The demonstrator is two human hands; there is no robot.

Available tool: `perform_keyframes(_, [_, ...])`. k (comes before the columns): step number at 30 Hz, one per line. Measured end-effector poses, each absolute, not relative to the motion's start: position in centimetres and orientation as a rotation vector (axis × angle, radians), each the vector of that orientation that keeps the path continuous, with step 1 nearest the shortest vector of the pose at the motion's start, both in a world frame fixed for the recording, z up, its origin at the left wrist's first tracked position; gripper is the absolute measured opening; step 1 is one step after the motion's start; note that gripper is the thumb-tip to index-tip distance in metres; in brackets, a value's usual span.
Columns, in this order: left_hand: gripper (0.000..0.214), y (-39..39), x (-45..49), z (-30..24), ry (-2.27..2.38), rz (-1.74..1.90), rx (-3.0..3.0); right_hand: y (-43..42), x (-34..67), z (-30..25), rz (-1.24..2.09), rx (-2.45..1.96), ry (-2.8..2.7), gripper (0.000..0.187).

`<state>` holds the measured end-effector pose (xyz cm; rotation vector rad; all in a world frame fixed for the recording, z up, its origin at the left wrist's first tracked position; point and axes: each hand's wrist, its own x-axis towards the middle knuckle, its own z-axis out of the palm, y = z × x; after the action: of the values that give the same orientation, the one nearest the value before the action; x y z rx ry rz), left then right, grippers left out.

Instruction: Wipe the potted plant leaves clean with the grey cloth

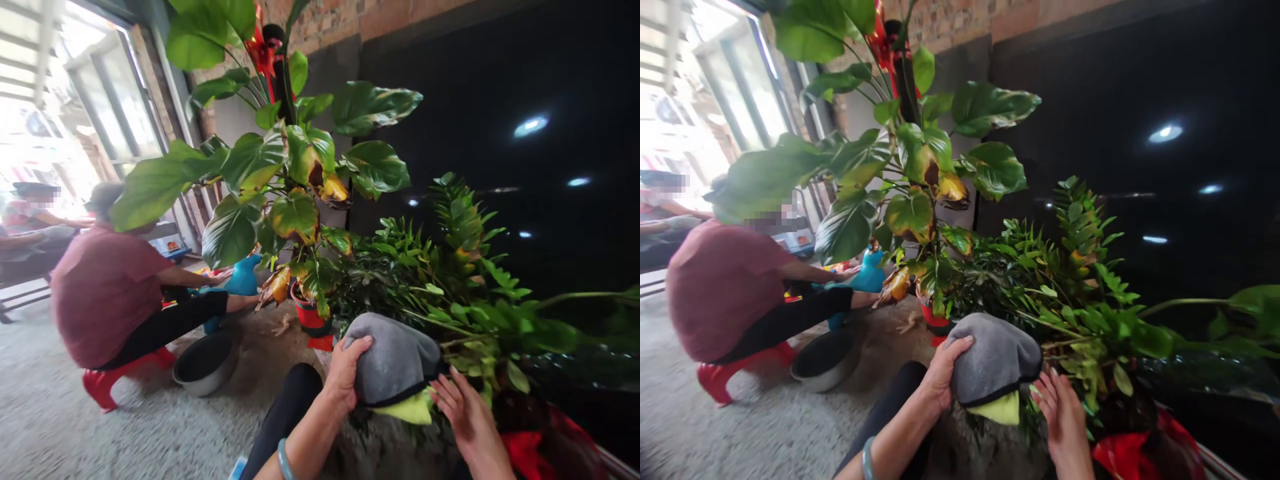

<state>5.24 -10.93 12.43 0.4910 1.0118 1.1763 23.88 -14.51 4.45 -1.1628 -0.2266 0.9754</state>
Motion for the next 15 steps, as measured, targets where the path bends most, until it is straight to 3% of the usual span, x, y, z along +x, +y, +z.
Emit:
perform_keyframes(4, [0.045,-11.5,6.0,12.6,1.044,1.296,0.469,-16.8,20.9,6.0,0.696,-1.302,-0.512,0.07])
perform_keyframes(10, [0.038,-13.2,7.4,13.5,0.91,1.276,0.4,-16.8,16.7,9.9,0.887,-1.437,-0.732,0.093])
perform_keyframes(15, [0.039,-13.7,7.3,13.8,0.821,1.172,0.26,-16.3,16.6,9.2,0.836,-1.359,-0.753,0.093])
